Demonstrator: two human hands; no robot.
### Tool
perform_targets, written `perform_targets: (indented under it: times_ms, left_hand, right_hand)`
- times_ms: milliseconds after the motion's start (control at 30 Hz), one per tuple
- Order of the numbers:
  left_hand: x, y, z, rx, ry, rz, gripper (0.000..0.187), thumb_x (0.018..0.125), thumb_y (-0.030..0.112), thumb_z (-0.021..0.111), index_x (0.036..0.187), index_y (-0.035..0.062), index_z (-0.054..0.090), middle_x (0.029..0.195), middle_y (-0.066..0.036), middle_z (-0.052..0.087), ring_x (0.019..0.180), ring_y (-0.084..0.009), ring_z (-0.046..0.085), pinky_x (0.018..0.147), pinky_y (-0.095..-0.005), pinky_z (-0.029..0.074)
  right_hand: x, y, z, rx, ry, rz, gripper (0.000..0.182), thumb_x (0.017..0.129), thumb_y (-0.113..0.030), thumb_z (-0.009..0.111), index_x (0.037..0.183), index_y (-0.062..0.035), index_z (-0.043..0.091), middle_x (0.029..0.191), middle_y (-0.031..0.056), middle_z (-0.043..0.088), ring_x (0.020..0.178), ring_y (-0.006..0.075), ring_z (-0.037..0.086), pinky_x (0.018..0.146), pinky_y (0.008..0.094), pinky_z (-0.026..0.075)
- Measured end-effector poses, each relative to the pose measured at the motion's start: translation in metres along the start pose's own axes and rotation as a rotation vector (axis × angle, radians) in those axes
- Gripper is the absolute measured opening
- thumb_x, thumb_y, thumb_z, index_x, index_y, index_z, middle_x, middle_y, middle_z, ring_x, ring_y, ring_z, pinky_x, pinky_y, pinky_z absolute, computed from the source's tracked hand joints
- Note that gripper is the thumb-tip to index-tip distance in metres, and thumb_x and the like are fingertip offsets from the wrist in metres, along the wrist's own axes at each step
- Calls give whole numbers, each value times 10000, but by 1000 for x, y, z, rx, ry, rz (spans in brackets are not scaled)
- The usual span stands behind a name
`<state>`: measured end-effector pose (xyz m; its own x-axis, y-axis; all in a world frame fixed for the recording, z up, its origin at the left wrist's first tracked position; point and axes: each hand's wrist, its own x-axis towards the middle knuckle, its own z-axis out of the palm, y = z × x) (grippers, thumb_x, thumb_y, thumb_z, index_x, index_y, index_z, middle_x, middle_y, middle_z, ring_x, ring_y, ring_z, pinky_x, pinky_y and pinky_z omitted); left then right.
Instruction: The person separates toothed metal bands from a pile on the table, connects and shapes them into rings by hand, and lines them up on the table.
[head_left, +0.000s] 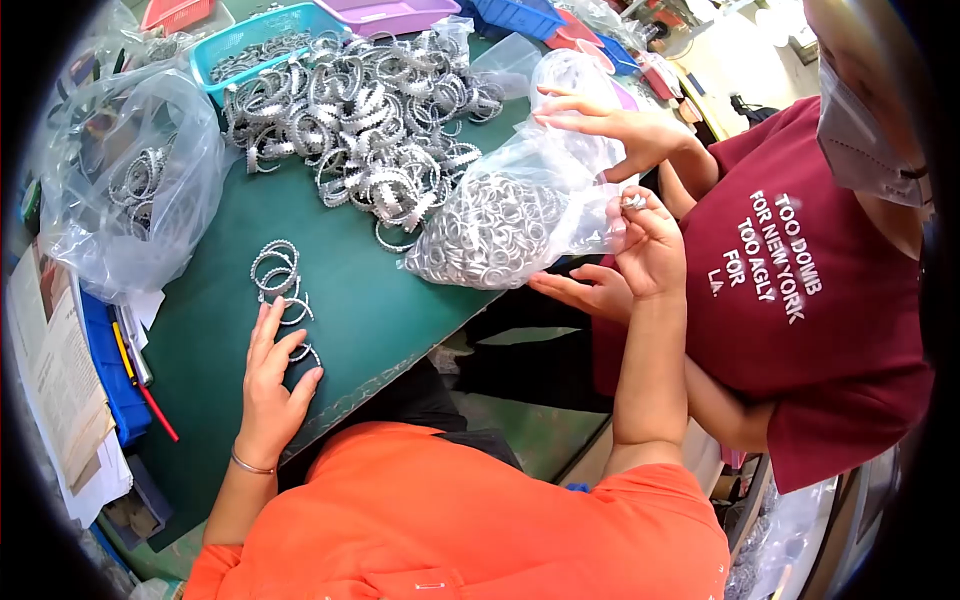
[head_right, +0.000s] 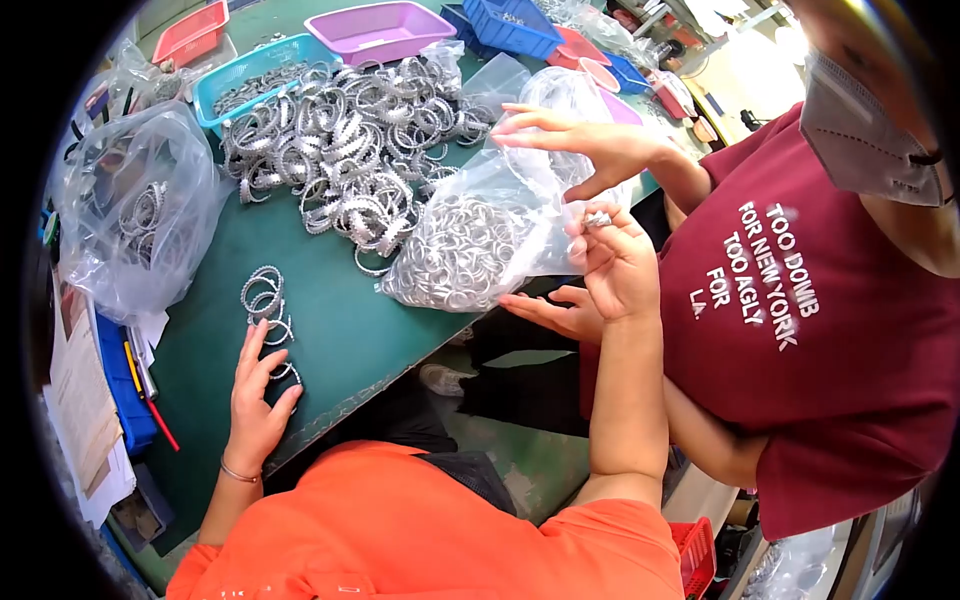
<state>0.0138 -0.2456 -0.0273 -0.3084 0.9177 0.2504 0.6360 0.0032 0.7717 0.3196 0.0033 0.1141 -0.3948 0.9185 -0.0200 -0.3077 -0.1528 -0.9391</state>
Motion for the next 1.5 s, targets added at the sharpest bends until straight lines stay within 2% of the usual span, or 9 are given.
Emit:
perform_targets:
  times_ms: [67, 133, 267, 400, 667, 800, 967, 1333, 1500]
  left_hand:
    - [2, 9, -3, 34, 36, -8, 339, 658, 23, 691, 982, 1, 595, 1341, -190, 409, 1279, -366, 331, 1035, -421, 272]
    - [13, 30, -11, 273, 198, 159, 348, 653, 37, 688, 989, 19, 600, 1309, -175, 443, 1235, -347, 382, 1005, -418, 291]
    - [56, 77, -13, 87, 188, 529, 418, 641, 34, 692, 1047, 44, 592, 1051, -97, 557, 948, -269, 513, 851, -370, 366]
    - [76, 119, 17, 30, 262, 742, 424, 676, 107, 670, 1095, 110, 604, 954, 4, 548, 817, -153, 518, 867, -382, 297]
    - [92, 138, 46, 24, 284, 700, 408, 715, 96, 612, 1122, 126, 606, 1028, 29, 574, 940, -153, 545, 938, -404, 223]
    - [98, 140, 48, 42, 292, 728, 369, 722, 123, 612, 1090, 139, 625, 1020, 30, 579, 939, -152, 545, 954, -423, 214]
    - [99, 138, 45, 31, 298, 724, 351, 722, 134, 606, 1071, 151, 636, 970, 27, 578, 931, -146, 547, 960, -427, 213]
    - [98, 130, 58, 77, 286, 728, 314, 758, 181, 579, 1068, 137, 605, 946, 2, 543, 951, -158, 519, 966, -459, 224]
    - [95, 123, 54, 42, 266, 660, 407, 710, 59, 622, 1110, 119, 575, 952, -11, 527, 917, -181, 532, 962, -438, 228]
  right_hand:
    - [-3, 2, 5, -27, 61, -41, 120, 846, 14, 485, 950, 35, 542, 846, 115, 582, 719, 159, 566, 630, 209, 470]
    - [-7, 4, 14, -126, 147, -160, 116, 832, 22, 488, 921, 50, 557, 843, 109, 589, 763, 171, 574, 689, 236, 474]
    - [-31, 15, 67, -366, 235, -404, 112, 807, 25, 558, 908, 44, 602, 862, 101, 634, 757, 107, 569, 681, 184, 435]
    - [-46, 36, 87, -434, 42, -557, 135, 814, 61, 567, 944, 67, 602, 952, 130, 620, 801, 141, 591, 689, 214, 487]
    - [-49, 24, 86, -5, -55, -129, 118, 792, 57, 532, 891, 67, 595, 757, 119, 613, 559, 134, 537, 486, 218, 416]
    - [-44, 29, 82, -1, -27, -95, 129, 777, 73, 516, 880, 67, 594, 746, 117, 605, 524, 139, 515, 467, 229, 411]
    - [-44, 36, 85, -292, -7, -327, 127, 825, 26, 594, 951, 36, 593, 853, 121, 649, 610, 82, 557, 505, 174, 436]
    - [-40, 52, 71, -498, -49, -467, 171, 811, 100, 550, 965, 38, 589, 922, 82, 604, 778, 91, 585, 583, 175, 465]
    - [-43, 50, 72, -626, 46, -674, 138, 828, 101, 523, 943, 40, 571, 942, 88, 573, 729, 100, 585, 575, 183, 485]
